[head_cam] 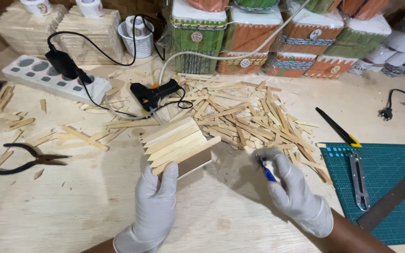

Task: The person assembles a cylindrical craft item by cutting thin wooden sticks with pliers and gluing them around a cardboard tube. They repeatedly trim stick ends and attach them in a staggered pattern around the tube's circumference.

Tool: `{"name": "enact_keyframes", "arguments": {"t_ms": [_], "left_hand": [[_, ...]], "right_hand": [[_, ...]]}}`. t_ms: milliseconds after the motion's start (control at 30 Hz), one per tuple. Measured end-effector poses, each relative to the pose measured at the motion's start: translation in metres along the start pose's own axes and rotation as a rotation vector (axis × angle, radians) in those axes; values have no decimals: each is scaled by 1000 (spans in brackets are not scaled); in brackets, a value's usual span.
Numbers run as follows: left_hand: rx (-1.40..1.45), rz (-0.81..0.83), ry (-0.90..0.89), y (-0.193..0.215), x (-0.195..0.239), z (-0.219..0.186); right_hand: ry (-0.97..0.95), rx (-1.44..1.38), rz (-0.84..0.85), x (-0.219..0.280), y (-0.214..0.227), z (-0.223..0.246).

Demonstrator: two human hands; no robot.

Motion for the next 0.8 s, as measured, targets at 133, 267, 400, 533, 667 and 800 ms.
{"name": "enact_keyframes", "arguments": {"t_ms": [133,267,400,533,667,800], "left_hand": [[-89,14,-9,2,9,-1],[-194,-8,-51,9,16,6],[-309,27,-221,12,19,0],[-205,33,-210,11,27,12],[-286,25,-157,13,30,19],[-258,33,-174,12,29,19]], "right_hand": [[-141,-519,54,-5,-22,22],[-425,-495,157,3,-32,21],[-528,-620,206,9,-42,18],[-419,-462,298,-2,-35,32],[-505,-449,281,0,-33,29],[-408,-398,294,-10,-30,40]]}}
Point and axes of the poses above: each hand's wrist, its own x-axis away from the middle knuckle, its own y-axis out of the back of the hand, z = x × y, the point moved 5 cm from there along -x, towards the middle knuckle, and after that the axes turned 2 degrees about z, right-handed, at the moved point
